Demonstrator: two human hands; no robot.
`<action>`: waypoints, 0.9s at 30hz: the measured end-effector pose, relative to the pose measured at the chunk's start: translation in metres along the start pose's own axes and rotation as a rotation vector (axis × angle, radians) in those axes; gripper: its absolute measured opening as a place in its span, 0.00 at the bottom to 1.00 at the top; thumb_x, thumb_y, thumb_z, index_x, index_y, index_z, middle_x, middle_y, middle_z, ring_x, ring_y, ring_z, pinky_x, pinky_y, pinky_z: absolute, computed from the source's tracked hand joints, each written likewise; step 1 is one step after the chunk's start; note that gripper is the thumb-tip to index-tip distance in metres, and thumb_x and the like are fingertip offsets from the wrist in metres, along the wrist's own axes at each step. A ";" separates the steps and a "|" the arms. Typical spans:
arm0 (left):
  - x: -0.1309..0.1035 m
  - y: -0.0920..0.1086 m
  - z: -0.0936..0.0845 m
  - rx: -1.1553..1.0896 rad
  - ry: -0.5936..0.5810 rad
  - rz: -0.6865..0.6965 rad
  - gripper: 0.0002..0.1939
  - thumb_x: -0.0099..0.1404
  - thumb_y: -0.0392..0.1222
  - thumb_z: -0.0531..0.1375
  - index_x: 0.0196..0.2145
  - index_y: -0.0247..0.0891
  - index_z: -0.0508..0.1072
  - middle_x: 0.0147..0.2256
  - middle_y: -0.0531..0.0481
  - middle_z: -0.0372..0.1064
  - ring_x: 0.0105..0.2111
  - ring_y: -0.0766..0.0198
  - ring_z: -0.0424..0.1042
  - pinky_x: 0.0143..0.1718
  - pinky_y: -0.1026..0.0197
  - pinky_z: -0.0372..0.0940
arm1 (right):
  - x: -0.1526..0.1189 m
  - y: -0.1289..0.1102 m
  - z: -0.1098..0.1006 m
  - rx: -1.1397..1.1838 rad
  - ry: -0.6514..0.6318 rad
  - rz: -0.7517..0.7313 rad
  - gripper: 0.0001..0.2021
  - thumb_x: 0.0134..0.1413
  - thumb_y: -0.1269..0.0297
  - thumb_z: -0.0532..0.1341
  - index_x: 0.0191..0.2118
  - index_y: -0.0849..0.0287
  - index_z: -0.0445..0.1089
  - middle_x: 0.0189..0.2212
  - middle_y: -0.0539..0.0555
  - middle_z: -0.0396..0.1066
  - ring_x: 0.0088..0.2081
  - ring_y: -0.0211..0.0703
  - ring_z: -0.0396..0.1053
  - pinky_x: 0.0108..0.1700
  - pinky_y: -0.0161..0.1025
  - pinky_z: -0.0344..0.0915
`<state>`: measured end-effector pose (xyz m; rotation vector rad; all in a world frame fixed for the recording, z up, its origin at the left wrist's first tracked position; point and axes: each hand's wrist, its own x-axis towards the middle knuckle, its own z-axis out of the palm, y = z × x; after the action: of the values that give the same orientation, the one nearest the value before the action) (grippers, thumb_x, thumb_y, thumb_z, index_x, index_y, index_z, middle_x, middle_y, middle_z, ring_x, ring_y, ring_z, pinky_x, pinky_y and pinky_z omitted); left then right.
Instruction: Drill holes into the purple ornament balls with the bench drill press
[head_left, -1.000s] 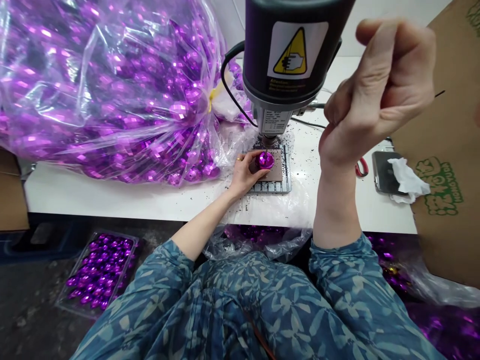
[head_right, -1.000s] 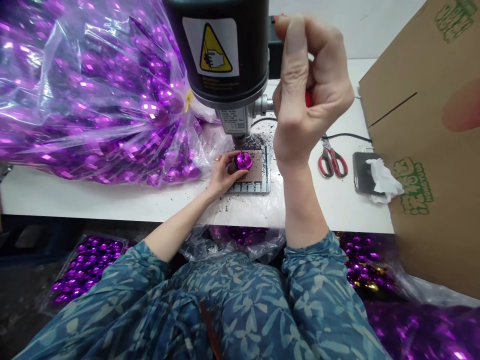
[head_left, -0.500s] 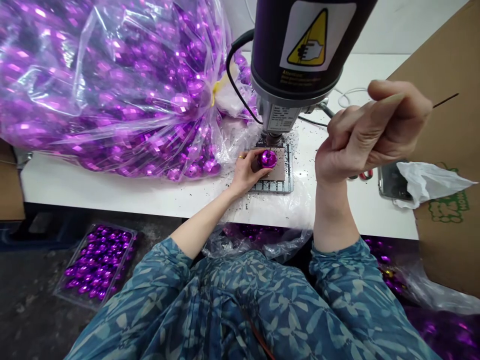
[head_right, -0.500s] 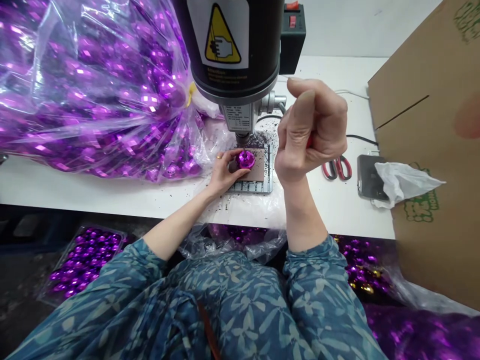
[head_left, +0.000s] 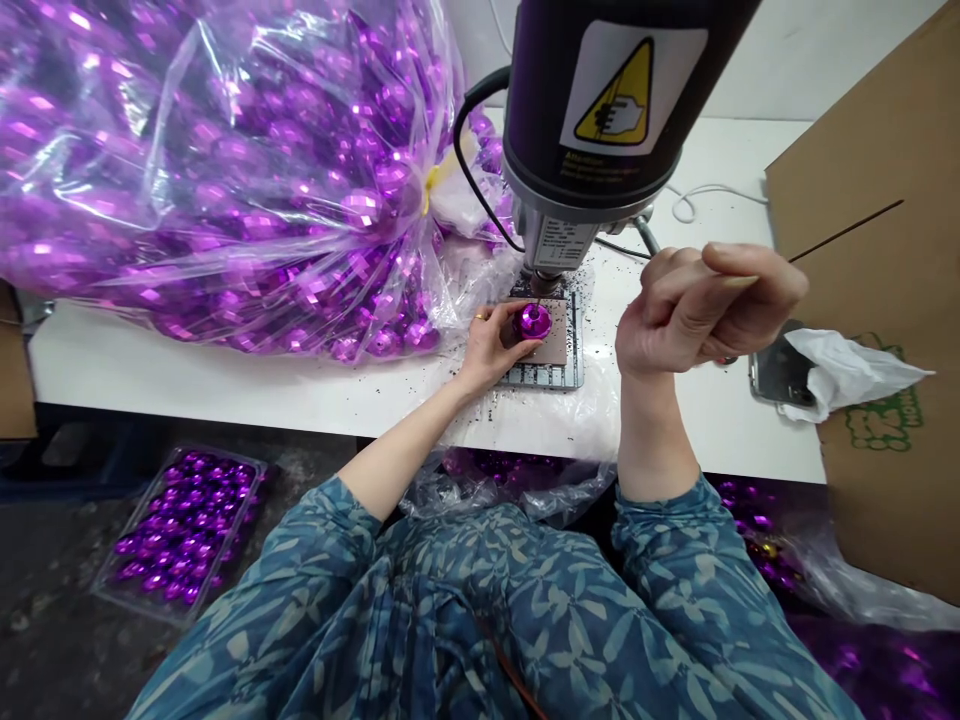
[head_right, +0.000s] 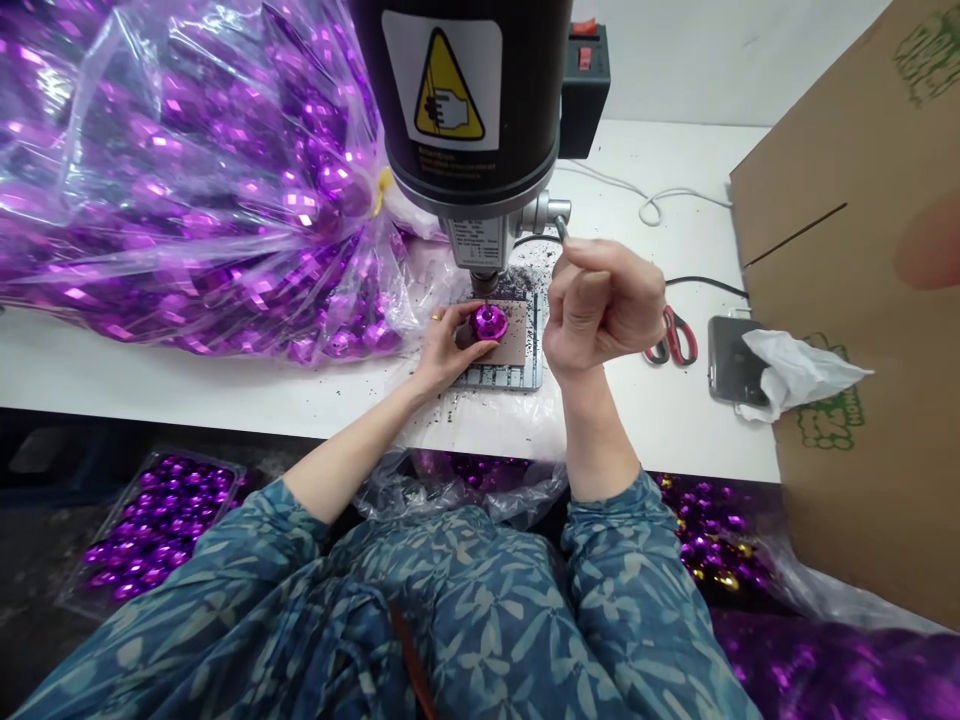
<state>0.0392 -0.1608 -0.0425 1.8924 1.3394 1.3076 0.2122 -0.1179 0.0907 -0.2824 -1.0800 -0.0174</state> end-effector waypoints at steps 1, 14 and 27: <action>0.000 0.001 0.000 0.001 -0.002 0.000 0.31 0.62 0.51 0.78 0.59 0.46 0.76 0.54 0.42 0.79 0.53 0.48 0.75 0.56 0.44 0.74 | -0.001 -0.002 -0.001 0.025 -0.014 0.003 0.13 0.73 0.47 0.54 0.43 0.49 0.67 0.16 0.41 0.39 0.13 0.27 0.41 0.19 0.33 0.47; 0.003 0.006 0.001 -0.011 -0.002 -0.024 0.29 0.62 0.46 0.78 0.58 0.43 0.77 0.54 0.42 0.80 0.53 0.49 0.76 0.56 0.47 0.74 | 0.050 -0.030 0.038 0.051 -0.010 0.192 0.13 0.65 0.52 0.65 0.37 0.58 0.75 0.30 0.44 0.73 0.16 0.16 0.53 0.17 0.25 0.40; -0.017 0.012 -0.009 -0.059 0.080 0.035 0.27 0.63 0.45 0.77 0.55 0.41 0.74 0.52 0.43 0.80 0.52 0.53 0.81 0.54 0.48 0.77 | 0.101 -0.014 0.069 0.054 -0.091 0.572 0.13 0.58 0.59 0.65 0.26 0.58 0.66 0.14 0.41 0.42 0.13 0.24 0.38 0.12 0.34 0.32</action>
<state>0.0354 -0.1817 -0.0363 1.8491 1.2973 1.4378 0.1980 -0.1027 0.2120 -0.5385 -1.0561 0.5394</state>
